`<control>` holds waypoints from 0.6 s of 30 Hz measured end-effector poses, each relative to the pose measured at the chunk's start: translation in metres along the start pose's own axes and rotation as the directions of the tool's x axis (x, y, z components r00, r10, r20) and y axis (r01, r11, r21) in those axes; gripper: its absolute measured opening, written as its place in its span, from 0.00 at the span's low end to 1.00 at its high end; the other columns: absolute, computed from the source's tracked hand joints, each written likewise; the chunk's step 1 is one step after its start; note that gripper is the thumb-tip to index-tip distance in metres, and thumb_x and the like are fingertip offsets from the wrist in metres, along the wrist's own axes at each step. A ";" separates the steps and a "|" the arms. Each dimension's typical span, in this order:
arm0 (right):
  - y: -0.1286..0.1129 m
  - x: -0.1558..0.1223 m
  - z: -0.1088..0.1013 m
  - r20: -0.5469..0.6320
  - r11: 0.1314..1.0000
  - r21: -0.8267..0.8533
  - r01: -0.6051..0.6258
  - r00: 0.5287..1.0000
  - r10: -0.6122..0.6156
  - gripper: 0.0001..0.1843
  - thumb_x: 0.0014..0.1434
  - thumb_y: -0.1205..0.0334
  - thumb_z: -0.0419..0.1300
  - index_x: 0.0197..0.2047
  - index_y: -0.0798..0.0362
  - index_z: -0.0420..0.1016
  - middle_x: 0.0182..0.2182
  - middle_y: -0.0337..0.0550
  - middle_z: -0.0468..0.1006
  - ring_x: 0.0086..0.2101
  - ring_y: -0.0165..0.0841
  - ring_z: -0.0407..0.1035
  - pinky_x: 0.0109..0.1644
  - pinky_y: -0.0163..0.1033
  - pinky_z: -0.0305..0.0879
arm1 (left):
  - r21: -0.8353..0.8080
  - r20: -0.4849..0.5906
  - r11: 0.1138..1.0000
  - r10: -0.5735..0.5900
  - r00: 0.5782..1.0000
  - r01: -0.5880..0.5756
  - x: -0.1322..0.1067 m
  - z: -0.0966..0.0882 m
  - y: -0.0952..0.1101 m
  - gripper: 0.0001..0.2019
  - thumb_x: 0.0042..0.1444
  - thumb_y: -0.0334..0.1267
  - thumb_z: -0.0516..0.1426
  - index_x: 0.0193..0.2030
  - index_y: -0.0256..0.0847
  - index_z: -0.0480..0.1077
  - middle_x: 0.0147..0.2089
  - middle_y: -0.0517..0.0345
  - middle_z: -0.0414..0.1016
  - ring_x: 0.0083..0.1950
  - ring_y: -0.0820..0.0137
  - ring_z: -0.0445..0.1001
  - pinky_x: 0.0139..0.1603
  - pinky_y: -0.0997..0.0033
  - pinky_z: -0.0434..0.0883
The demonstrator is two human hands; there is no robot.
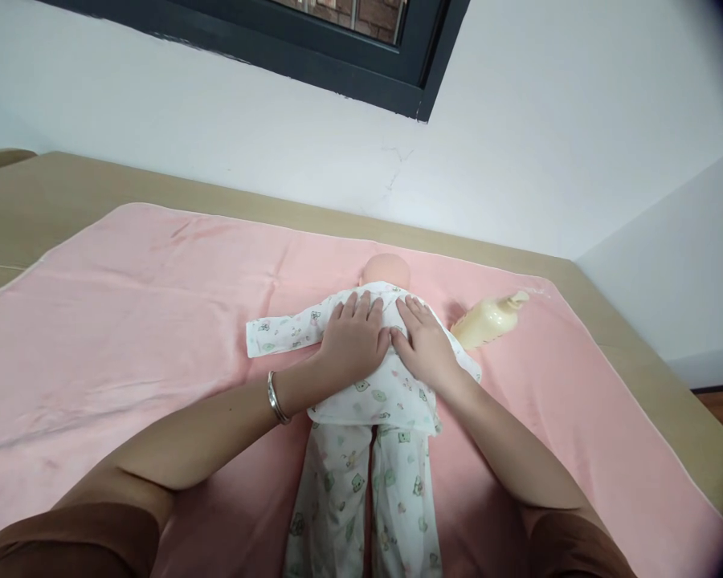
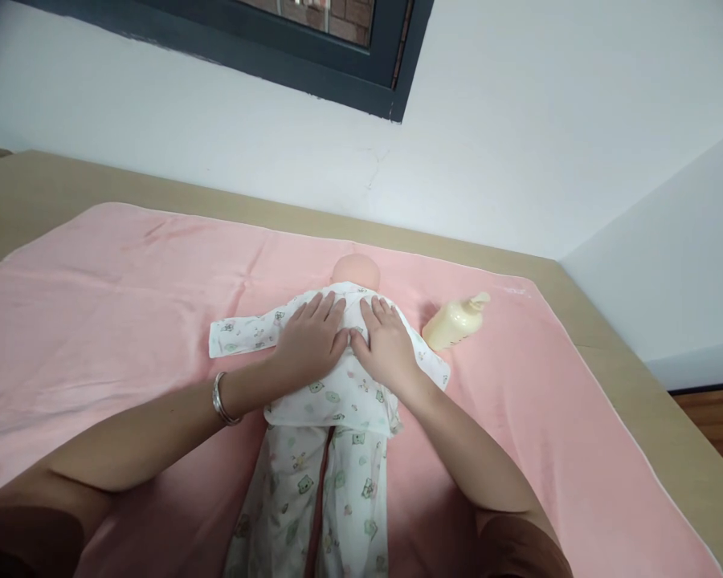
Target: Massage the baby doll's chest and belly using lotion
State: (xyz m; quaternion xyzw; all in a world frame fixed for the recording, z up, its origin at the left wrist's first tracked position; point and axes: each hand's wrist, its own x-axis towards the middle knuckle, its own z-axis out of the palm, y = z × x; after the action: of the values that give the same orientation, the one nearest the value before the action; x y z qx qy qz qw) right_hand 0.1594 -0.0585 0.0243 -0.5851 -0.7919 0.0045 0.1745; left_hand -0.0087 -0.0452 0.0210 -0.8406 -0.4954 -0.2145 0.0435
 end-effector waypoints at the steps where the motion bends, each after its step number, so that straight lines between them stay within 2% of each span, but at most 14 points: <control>1: 0.002 0.002 0.001 0.004 1.000 0.009 -0.001 1.000 0.001 0.31 0.67 0.54 0.48 0.68 0.63 0.57 0.67 0.60 0.59 0.67 0.48 0.50 0.70 0.59 0.51 | 0.001 -0.005 1.000 -0.003 1.000 0.003 0.001 0.001 -0.001 0.27 0.64 0.42 0.49 0.66 0.29 0.61 0.67 0.36 0.63 0.68 0.46 0.62 0.64 0.45 0.63; 4: -0.003 -0.002 0.002 -0.008 1.000 -0.012 0.018 1.000 -0.018 0.30 0.68 0.57 0.46 0.68 0.64 0.57 0.66 0.60 0.59 0.67 0.48 0.51 0.69 0.60 0.51 | 0.025 -0.031 0.999 0.031 0.999 -0.030 -0.002 0.001 0.002 0.24 0.65 0.40 0.48 0.63 0.27 0.64 0.65 0.34 0.66 0.66 0.47 0.65 0.63 0.48 0.65; 8: -0.020 -0.015 -0.001 -0.052 0.995 -0.091 0.036 0.998 -0.041 0.25 0.67 0.63 0.45 0.63 0.65 0.65 0.64 0.62 0.64 0.65 0.49 0.56 0.69 0.57 0.54 | 0.044 -0.045 0.992 0.121 0.992 -0.119 -0.009 -0.003 0.007 0.20 0.65 0.35 0.47 0.58 0.29 0.69 0.61 0.38 0.71 0.63 0.51 0.69 0.59 0.53 0.69; 11: -0.018 -0.014 -0.004 -0.047 0.996 -0.087 0.033 0.998 -0.037 0.24 0.66 0.63 0.48 0.62 0.62 0.68 0.62 0.59 0.67 0.64 0.47 0.59 0.69 0.53 0.55 | 0.002 -0.077 0.997 0.082 0.994 -0.083 -0.008 -0.002 0.004 0.21 0.65 0.38 0.48 0.59 0.31 0.69 0.62 0.41 0.70 0.64 0.52 0.68 0.60 0.52 0.68; 15: -0.004 -0.002 -0.001 -0.045 0.999 -0.051 -0.012 0.999 0.010 0.29 0.66 0.57 0.49 0.66 0.61 0.62 0.64 0.58 0.64 0.65 0.47 0.55 0.69 0.55 0.54 | -0.031 -0.081 1.000 0.001 0.997 -0.004 -0.002 0.004 -0.001 0.26 0.63 0.42 0.51 0.63 0.28 0.64 0.65 0.37 0.65 0.67 0.48 0.63 0.65 0.47 0.64; 18: -0.004 -0.002 0.002 -0.026 0.998 -0.061 -0.015 1.000 0.013 0.30 0.67 0.57 0.47 0.68 0.65 0.57 0.66 0.60 0.61 0.67 0.48 0.52 0.70 0.57 0.51 | -0.007 -0.126 0.999 0.049 0.991 -0.050 -0.002 0.005 -0.001 0.24 0.63 0.41 0.50 0.61 0.28 0.66 0.63 0.35 0.68 0.65 0.49 0.66 0.64 0.48 0.64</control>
State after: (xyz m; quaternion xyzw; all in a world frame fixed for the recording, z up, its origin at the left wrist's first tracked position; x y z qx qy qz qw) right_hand 0.1551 -0.0612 0.0226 -0.5956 -0.7854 -0.0259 0.1666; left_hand -0.0090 -0.0452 0.0154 -0.8376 -0.4698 -0.2683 0.0756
